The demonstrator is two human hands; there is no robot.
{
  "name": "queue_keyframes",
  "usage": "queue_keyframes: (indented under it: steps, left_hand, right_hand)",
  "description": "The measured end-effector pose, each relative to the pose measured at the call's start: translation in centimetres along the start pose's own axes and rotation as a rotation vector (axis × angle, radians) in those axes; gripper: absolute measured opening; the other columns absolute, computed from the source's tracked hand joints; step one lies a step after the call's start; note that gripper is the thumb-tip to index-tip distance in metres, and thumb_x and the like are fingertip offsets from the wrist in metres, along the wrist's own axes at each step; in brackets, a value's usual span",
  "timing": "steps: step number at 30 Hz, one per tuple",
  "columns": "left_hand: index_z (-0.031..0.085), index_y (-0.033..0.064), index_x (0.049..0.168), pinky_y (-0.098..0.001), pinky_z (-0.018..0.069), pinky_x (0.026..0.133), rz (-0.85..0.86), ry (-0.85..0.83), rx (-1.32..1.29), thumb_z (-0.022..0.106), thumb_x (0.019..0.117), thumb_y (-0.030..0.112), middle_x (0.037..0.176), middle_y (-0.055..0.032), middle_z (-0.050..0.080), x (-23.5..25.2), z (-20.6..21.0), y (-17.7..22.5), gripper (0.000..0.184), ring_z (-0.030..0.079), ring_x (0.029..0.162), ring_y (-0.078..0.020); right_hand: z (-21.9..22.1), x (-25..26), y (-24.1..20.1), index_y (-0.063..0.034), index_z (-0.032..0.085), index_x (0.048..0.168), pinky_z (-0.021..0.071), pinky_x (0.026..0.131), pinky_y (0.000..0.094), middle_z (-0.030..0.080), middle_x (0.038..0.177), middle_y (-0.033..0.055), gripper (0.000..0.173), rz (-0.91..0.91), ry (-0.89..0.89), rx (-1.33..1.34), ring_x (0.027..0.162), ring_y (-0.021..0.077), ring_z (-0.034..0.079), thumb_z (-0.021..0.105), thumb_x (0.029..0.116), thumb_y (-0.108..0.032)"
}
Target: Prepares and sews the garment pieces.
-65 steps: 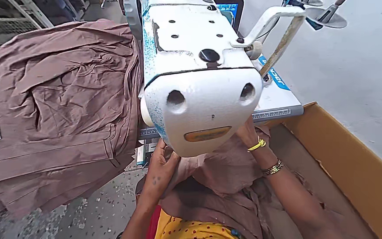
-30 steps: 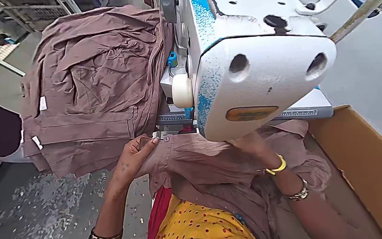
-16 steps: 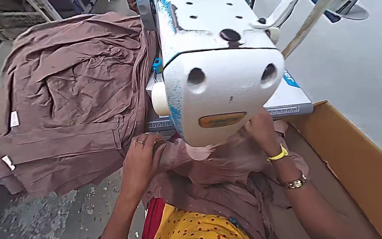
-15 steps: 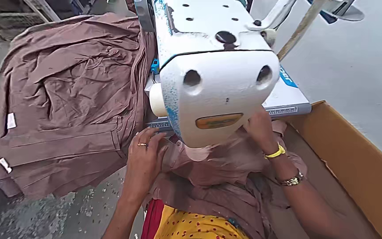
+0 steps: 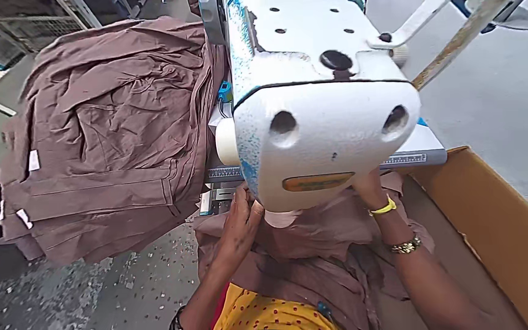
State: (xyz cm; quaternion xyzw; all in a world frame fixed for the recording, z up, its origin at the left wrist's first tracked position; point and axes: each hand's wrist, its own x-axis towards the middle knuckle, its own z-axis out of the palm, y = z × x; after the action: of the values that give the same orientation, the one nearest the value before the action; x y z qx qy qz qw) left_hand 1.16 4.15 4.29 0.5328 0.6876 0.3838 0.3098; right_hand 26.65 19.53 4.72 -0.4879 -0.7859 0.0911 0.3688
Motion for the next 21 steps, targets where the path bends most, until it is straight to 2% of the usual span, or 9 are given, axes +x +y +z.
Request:
queue_keyframes:
  steps: [2,6,9,11,13,15,17,19,21]
  left_hand:
    - [0.047,-0.0019,0.143,-0.0399,0.0498,0.096,-0.011,0.008,-0.027,0.042,0.1045,0.035,0.112,-0.0132,0.065,0.1,0.0,0.1,0.054,0.062,0.108,-0.0183]
    - [0.054,-0.0006,0.129,-0.0386,0.0519,0.085,-0.045,0.015,0.013,0.047,0.1036,0.035,0.099,-0.0076,0.064,0.5,-0.1,0.3,0.044,0.062,0.094,-0.0152]
    - [0.064,0.0045,0.090,-0.0415,0.0479,0.058,0.130,0.062,0.178,0.050,0.1008,0.035,0.067,-0.0051,0.058,-0.6,-1.0,0.4,0.036,0.059,0.062,-0.0187]
    - [0.062,0.0117,0.072,-0.0364,0.0409,0.043,0.351,0.012,0.217,0.052,0.1006,0.039,0.052,0.0001,0.049,-2.2,-1.9,0.6,0.041,0.050,0.045,-0.0146]
    - [0.058,0.0166,0.073,-0.0304,0.0338,0.042,0.431,-0.100,0.202,0.050,0.1031,0.045,0.051,0.0048,0.043,-3.3,-2.2,0.7,0.042,0.042,0.043,-0.0098]
    - [0.067,0.0139,0.088,-0.0313,0.0423,0.046,0.420,-0.177,0.165,0.050,0.1043,0.043,0.058,0.0031,0.053,-3.6,-2.4,0.4,0.038,0.050,0.049,-0.0100]
    - [0.070,0.0140,0.102,-0.0269,0.0475,0.052,0.402,-0.197,0.093,0.049,0.1056,0.041,0.067,0.0039,0.062,-3.6,-2.9,0.1,0.035,0.056,0.055,-0.0055]
    - [0.072,0.0146,0.096,-0.0179,0.0454,0.053,0.353,-0.124,-0.039,0.054,0.1036,0.045,0.069,0.0078,0.063,-4.0,-3.4,-0.2,0.036,0.054,0.057,0.0030]
    - [0.073,0.0128,0.087,-0.0139,0.0490,0.061,0.293,-0.007,-0.090,0.061,0.1000,0.041,0.074,0.0100,0.067,-3.8,-5.4,-0.9,0.034,0.057,0.065,0.0083]
  right_hand:
    - [-1.1,-0.1,-1.0,0.0021,0.070,0.104,0.0529,0.070,0.0436,0.070,0.090,0.0162,0.015,0.100,0.003,0.083,0.076,0.0235,0.065,0.065,0.0965,-0.009]
    - [-2.9,0.5,-3.0,-0.0052,0.071,0.109,0.0531,0.073,0.0233,0.070,0.091,0.0009,0.017,0.225,-0.105,0.231,0.078,0.0020,0.063,0.070,0.0923,-0.007]
    - [-1.9,-0.5,-5.1,-0.0013,0.074,0.093,0.0571,0.071,0.0374,0.073,0.086,0.0099,0.013,-0.162,0.020,0.102,0.079,0.0175,0.070,0.071,0.0902,-0.014]
    - [-0.6,-2.1,-7.0,-0.0059,0.070,0.086,0.0574,0.067,0.0378,0.070,0.079,0.0112,0.021,-0.504,0.090,0.009,0.076,0.0230,0.070,0.064,0.0968,-0.023]
    - [0.8,-3.0,-9.0,-0.0119,0.066,0.082,0.0539,0.070,0.0335,0.069,0.075,0.0067,0.025,-0.740,0.101,-0.062,0.076,0.0213,0.068,0.056,0.1018,-0.023]
    - [1.7,-2.8,-9.9,-0.0125,0.068,0.072,0.0539,0.071,0.0328,0.073,0.074,0.0062,0.023,-0.772,0.112,-0.085,0.077,0.0207,0.071,0.062,0.0937,-0.018]
    - [1.6,-2.8,-10.1,-0.0102,0.071,0.077,0.0568,0.079,0.0303,0.075,0.081,0.0064,0.019,-0.643,0.009,0.044,0.084,0.0176,0.072,0.065,0.0922,-0.021]
    - [0.8,-4.0,-10.2,-0.0064,0.068,0.096,0.0545,0.084,0.0285,0.071,0.086,0.0037,0.033,-0.429,-0.283,0.389,0.087,0.0101,0.068,0.058,0.1034,-0.038]
    - [-0.6,-5.4,-10.0,-0.0060,0.060,0.106,0.0501,0.084,0.0279,0.066,0.085,0.0004,0.040,-0.282,-0.506,0.587,0.083,0.0059,0.062,0.062,0.0997,-0.045]
